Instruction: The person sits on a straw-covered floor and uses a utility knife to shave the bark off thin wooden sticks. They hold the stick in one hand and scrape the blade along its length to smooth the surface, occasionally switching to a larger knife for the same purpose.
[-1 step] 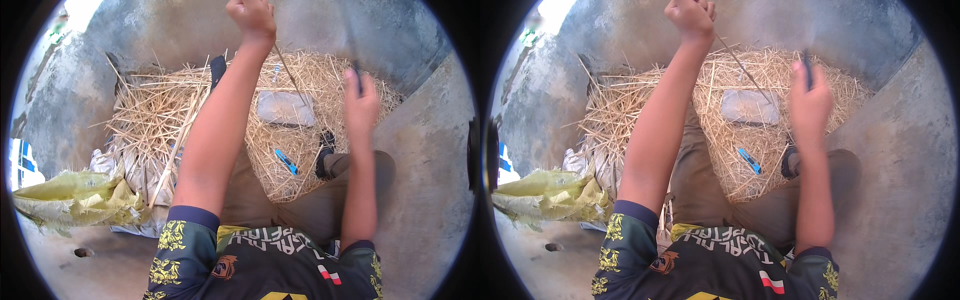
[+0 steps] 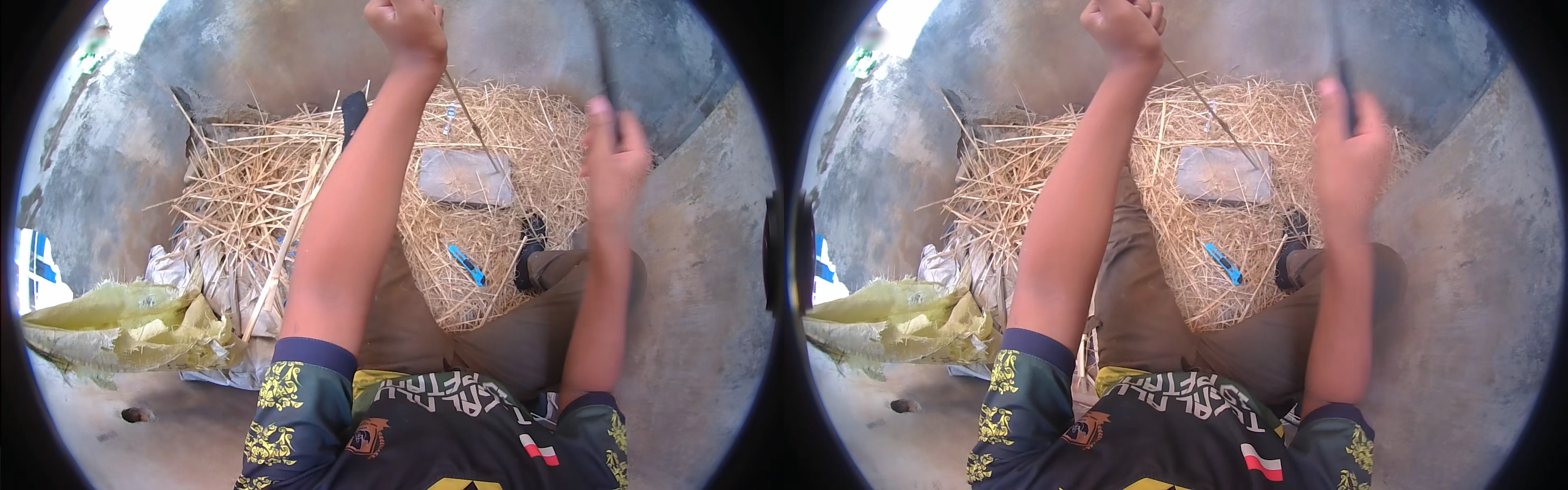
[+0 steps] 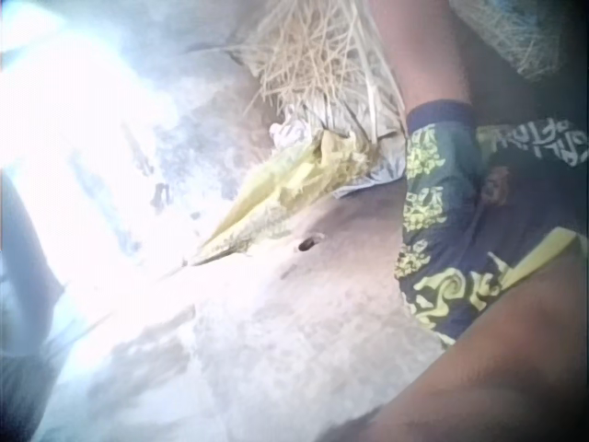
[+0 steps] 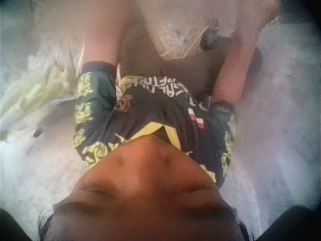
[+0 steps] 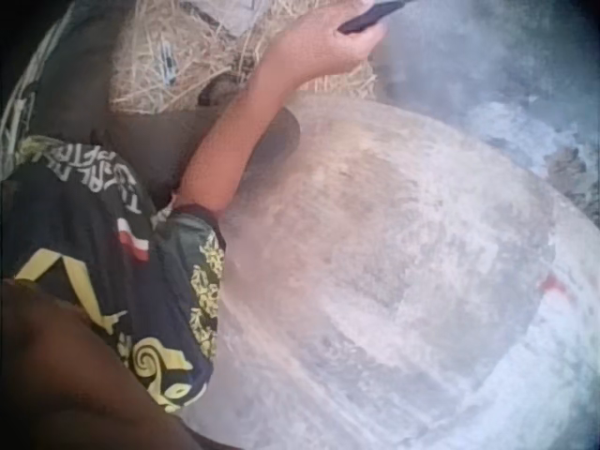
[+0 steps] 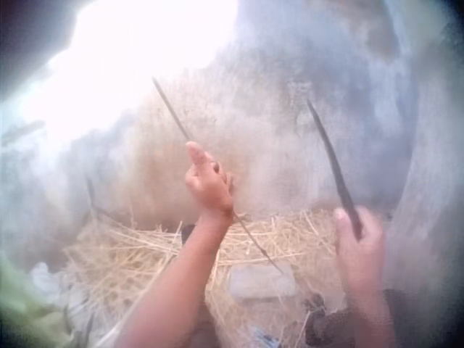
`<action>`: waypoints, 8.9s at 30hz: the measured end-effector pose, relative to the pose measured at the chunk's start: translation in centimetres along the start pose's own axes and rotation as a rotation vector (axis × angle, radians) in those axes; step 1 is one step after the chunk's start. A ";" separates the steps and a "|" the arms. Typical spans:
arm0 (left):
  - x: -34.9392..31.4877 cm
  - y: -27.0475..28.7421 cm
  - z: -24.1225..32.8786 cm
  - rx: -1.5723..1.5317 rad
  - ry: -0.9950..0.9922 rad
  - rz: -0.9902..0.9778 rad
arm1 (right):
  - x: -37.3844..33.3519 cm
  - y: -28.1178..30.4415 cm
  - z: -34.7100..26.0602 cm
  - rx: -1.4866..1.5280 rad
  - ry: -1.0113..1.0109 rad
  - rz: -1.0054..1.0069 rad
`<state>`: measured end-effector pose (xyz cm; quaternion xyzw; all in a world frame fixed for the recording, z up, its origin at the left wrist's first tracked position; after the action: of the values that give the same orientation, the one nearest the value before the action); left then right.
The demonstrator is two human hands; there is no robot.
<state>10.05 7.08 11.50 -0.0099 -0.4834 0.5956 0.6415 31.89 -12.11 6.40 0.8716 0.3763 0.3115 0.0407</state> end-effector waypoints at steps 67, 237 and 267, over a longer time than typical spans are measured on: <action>-0.8 3.5 4.6 -0.001 0.358 -0.295 | -7.9 -12.1 3.3 0.858 -0.357 -0.343; -18.0 17.4 16.1 -0.365 -0.393 0.648 | -27.0 -21.0 33.8 -0.844 -0.310 -1.162; -19.6 19.3 21.4 -0.279 -0.584 0.606 | -16.6 -17.0 5.4 -0.065 0.092 -1.145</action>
<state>-14.58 -14.55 -0.44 -0.0691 -0.6954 0.6637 0.2667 15.54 -10.41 -11.64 0.5127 0.7800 0.2886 0.2131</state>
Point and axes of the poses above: each hand's wrist, its own x-axis towards the middle knuckle, its own y-axis out of the back of the hand, z = x × y, the point moved 8 cm from there along x, towards the middle knuckle, and after that the axes turned 5 degrees about y, right-handed, at the moved point
